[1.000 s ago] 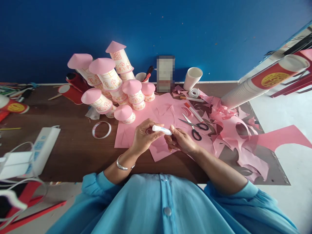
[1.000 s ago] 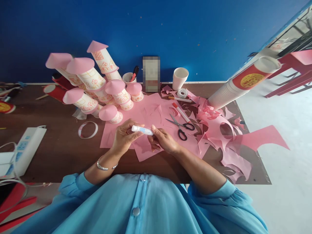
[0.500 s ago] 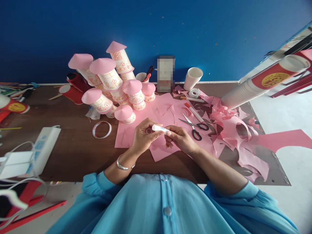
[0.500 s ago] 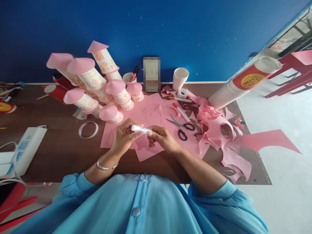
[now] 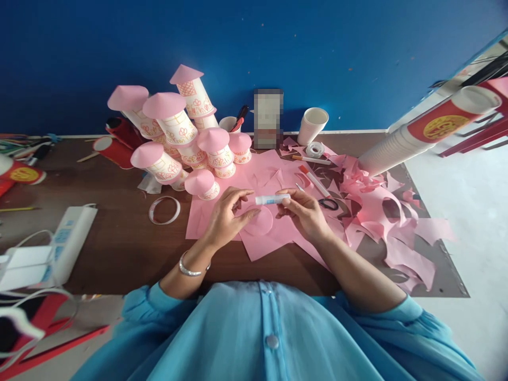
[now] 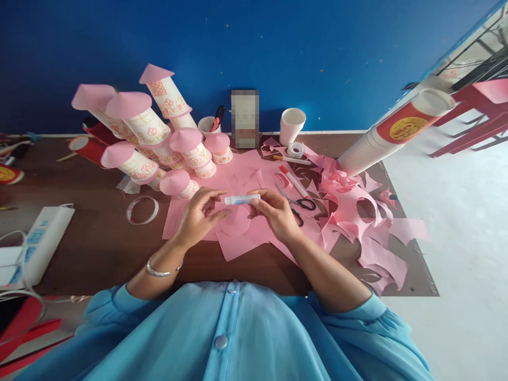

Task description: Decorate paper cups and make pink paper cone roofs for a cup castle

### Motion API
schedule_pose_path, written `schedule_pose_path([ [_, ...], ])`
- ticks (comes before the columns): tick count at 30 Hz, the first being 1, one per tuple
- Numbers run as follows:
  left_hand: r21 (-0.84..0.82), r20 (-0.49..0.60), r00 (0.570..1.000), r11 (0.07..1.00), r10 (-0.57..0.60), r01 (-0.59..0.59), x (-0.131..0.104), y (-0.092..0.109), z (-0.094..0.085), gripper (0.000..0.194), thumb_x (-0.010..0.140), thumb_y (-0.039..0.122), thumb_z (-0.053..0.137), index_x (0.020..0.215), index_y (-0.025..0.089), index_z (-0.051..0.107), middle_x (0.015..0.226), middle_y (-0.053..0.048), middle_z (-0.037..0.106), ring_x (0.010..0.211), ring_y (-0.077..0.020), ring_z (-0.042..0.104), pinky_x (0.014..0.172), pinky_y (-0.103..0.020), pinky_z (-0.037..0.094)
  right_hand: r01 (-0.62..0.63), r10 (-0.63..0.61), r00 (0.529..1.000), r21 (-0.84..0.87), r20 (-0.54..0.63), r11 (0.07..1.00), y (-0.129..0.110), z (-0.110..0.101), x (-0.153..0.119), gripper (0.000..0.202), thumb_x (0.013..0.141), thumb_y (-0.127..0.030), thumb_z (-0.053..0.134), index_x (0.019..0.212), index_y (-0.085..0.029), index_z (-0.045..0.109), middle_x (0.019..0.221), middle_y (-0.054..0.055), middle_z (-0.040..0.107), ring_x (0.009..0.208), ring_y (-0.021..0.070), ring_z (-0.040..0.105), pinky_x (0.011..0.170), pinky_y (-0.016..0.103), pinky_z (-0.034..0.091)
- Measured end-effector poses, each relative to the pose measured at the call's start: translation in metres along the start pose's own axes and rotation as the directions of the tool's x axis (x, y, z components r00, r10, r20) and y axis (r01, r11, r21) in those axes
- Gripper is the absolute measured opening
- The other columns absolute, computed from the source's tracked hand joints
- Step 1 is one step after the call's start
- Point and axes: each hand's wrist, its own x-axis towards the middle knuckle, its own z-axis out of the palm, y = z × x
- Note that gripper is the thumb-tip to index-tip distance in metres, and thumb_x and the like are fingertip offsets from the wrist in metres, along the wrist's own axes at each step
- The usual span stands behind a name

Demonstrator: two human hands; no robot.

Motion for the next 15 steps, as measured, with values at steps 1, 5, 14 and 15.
schedule_pose_path([
  [1,0.092,0.012,1.0,0.996,0.018,-0.019,-0.002,-0.006,-0.003,0.04,0.087,0.033,0.08,0.122,0.02,0.068,0.097,-0.005,0.063,0.073,-0.0132,0.056,0.069,-0.027,0.051,0.059,-0.062,0.997,-0.059,-0.042,0.997,-0.005,-0.003,0.0,0.037,0.079,-0.051,0.085,0.096,-0.021,0.071,0.075,-0.002,0.064,0.064,0.013,0.059,0.063,0.03,0.06],
  [5,0.457,0.113,0.992,0.884,0.055,-0.101,-0.015,-0.027,-0.011,0.03,0.094,0.022,0.065,0.124,0.021,0.065,0.107,-0.009,0.068,0.097,-0.024,0.063,0.085,-0.039,0.055,0.248,-0.286,0.958,-0.447,-0.019,0.86,-0.021,-0.007,-0.006,0.023,0.092,-0.045,0.072,0.097,-0.023,0.069,0.086,0.002,0.064,0.069,0.0145,0.06,0.063,0.03,0.056],
  [14,0.501,0.177,0.955,0.814,0.236,-0.294,-0.029,-0.024,-0.01,0.021,0.096,0.015,0.057,0.108,0.025,0.072,0.106,-0.008,0.075,0.103,-0.0247,0.066,0.092,-0.041,0.053,0.465,-0.365,0.857,-0.85,0.362,0.248,-0.02,0.011,-0.012,0.008,0.098,-0.026,0.06,0.098,-0.022,0.067,0.096,0.007,0.073,0.076,0.0177,0.066,0.068,0.029,0.05],
  [15,0.478,0.192,0.948,0.819,0.254,-0.316,-0.03,-0.023,-0.011,0.021,0.096,0.016,0.058,0.107,0.025,0.073,0.106,-0.007,0.076,0.102,-0.0239,0.067,0.092,-0.041,0.053,0.465,-0.352,0.856,-0.861,0.379,0.204,-0.019,0.012,-0.011,0.007,0.098,-0.025,0.06,0.098,-0.022,0.066,0.094,0.007,0.074,0.076,0.0179,0.067,0.067,0.029,0.049],
])
